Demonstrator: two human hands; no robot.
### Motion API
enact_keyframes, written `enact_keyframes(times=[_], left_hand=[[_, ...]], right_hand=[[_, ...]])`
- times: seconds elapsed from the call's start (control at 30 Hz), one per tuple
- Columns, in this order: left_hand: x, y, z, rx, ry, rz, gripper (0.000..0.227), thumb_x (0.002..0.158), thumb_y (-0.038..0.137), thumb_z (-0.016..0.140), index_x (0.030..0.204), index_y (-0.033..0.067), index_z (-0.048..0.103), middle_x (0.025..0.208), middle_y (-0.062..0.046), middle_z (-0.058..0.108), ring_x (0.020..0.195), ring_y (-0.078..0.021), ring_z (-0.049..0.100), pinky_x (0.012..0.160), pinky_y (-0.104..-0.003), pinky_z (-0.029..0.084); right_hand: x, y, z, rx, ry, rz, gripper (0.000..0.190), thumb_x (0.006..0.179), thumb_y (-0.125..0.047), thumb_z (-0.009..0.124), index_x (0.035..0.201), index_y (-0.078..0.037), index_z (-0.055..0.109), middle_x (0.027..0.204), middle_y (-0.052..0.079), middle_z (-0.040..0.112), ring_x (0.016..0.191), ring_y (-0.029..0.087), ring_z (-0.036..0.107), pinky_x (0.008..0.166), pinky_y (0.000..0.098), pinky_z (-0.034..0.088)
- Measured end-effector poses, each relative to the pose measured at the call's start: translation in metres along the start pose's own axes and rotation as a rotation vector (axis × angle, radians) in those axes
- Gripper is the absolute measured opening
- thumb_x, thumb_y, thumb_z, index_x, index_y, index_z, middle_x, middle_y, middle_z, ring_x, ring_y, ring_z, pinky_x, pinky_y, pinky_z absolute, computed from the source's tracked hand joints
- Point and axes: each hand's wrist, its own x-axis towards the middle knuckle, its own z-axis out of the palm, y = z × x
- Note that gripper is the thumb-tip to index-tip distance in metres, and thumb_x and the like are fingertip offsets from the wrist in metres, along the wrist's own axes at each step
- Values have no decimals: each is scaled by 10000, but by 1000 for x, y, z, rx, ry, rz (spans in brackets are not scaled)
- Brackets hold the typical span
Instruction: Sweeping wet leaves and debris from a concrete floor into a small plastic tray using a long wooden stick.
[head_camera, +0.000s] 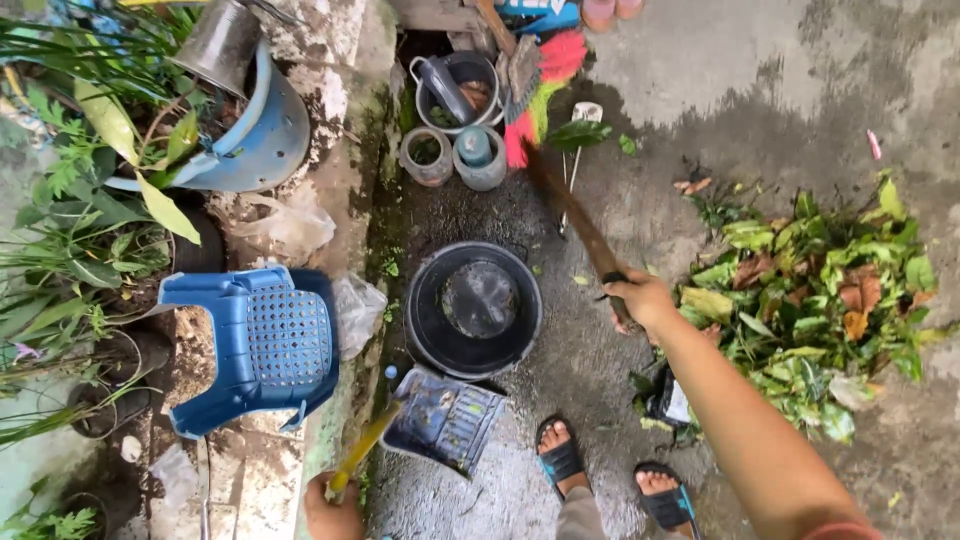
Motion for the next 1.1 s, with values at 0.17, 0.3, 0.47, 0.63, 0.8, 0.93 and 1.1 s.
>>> enact_keyframes(times=[0.17, 0.3, 0.47, 0.63, 0.8, 0.93, 1.1], left_hand=[[-20, 15, -11, 28, -29, 132, 470, 777, 194, 810, 1227, 192, 673, 1356, -89, 697, 1001, -293, 721, 776, -403, 589], [-25, 100, -43, -340, -288, -240, 963, 767, 28, 790, 1597, 164, 321, 1609, -160, 389, 1441, -326, 418, 1146, -484, 387], [-9, 68, -7, -132, -275, -35, 453, 868, 223, 751, 1313, 178, 678, 1304, -61, 662, 1116, -330, 644, 955, -499, 508], [-2, 64, 3, 130, -377, 41, 302, 947, 326, 687, 1242, 271, 715, 1047, 51, 799, 870, -178, 745, 833, -380, 659], [0, 41, 10, 149, -351, -73, 350, 897, 331, 743, 1246, 308, 729, 1144, 8, 787, 997, -251, 739, 948, -449, 565], [10, 20, 32, 290, -340, -95, 426, 814, 435, 794, 1236, 414, 740, 1132, 78, 799, 993, -218, 764, 991, -345, 552], [2, -15, 53, 243, -210, 216, 440, 757, 423, 840, 1183, 365, 743, 1016, 90, 795, 854, -186, 769, 816, -352, 606]], right_hand=[[-72, 27, -7, 309, 58, -4, 731, 976, -141, 605, 1637, -255, 314, 707, 133, 585, 477, 257, 545, 424, 411, 490], [-119, 5, -14, 176, 182, -12, 705, 980, -137, 609, 1625, -245, 344, 872, 204, 690, 508, 290, 575, 463, 415, 546], [-47, 5, -24, 181, -4, -30, 632, 984, -95, 607, 1585, -171, 424, 864, 200, 714, 479, 244, 565, 449, 376, 537], [13, 33, -25, 547, -21, -63, 811, 942, -99, 633, 1650, -155, 243, 666, 189, 590, 458, 262, 533, 382, 382, 445], [-74, 20, -31, 592, 95, -102, 731, 989, -98, 570, 1650, -236, 289, 755, 87, 608, 522, 178, 563, 439, 312, 506], [-115, -19, -49, 322, 243, -90, 585, 1060, -102, 514, 1614, -209, 361, 771, 71, 649, 546, 164, 574, 473, 282, 537], [-62, -67, -107, -128, 354, -8, 662, 1036, -117, 570, 1620, -191, 269, 1359, 174, 622, 576, 179, 576, 452, 280, 521]])
